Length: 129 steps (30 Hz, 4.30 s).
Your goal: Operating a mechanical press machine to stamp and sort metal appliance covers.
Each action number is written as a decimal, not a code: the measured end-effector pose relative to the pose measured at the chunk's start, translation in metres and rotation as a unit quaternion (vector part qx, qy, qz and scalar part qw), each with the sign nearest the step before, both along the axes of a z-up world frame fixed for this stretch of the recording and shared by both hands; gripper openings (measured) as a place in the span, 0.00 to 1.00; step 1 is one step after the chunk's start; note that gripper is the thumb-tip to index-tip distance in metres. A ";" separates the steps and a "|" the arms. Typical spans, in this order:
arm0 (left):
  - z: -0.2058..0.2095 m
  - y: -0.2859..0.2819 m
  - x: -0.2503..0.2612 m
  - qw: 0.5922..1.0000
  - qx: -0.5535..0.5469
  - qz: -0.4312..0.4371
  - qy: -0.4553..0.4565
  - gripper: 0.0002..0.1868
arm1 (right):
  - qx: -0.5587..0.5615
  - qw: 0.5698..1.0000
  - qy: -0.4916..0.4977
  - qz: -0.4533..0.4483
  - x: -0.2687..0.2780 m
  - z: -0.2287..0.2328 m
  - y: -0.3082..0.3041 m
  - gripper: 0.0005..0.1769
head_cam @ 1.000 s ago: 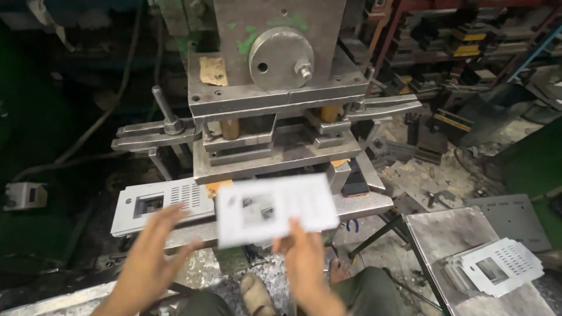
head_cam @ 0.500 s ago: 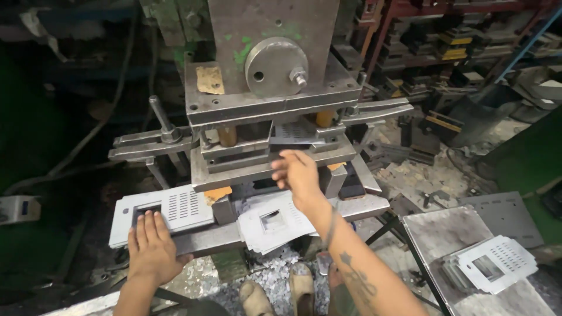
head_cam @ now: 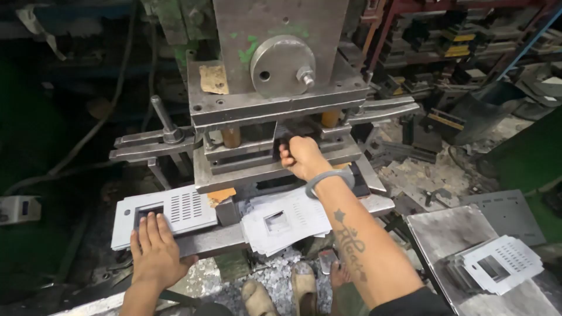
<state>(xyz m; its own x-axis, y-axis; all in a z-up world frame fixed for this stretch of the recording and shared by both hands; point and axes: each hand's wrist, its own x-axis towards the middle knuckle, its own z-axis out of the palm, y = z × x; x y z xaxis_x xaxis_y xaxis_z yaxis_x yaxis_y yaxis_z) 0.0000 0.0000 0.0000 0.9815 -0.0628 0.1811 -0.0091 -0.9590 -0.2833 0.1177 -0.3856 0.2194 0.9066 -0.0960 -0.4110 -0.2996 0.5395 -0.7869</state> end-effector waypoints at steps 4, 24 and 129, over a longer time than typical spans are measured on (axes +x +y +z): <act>-0.013 0.005 0.003 1.000 -0.004 0.001 0.007 0.87 | -0.036 0.999 -0.016 0.000 -0.004 -0.003 0.003 0.11; 0.017 -0.005 -0.001 0.998 0.013 0.012 0.066 0.83 | -0.131 0.991 0.017 -0.004 -0.013 0.015 0.013 0.16; 0.064 -0.023 0.010 0.978 -0.029 0.051 0.200 0.78 | 0.027 1.000 -0.007 -0.002 -0.006 0.001 0.000 0.11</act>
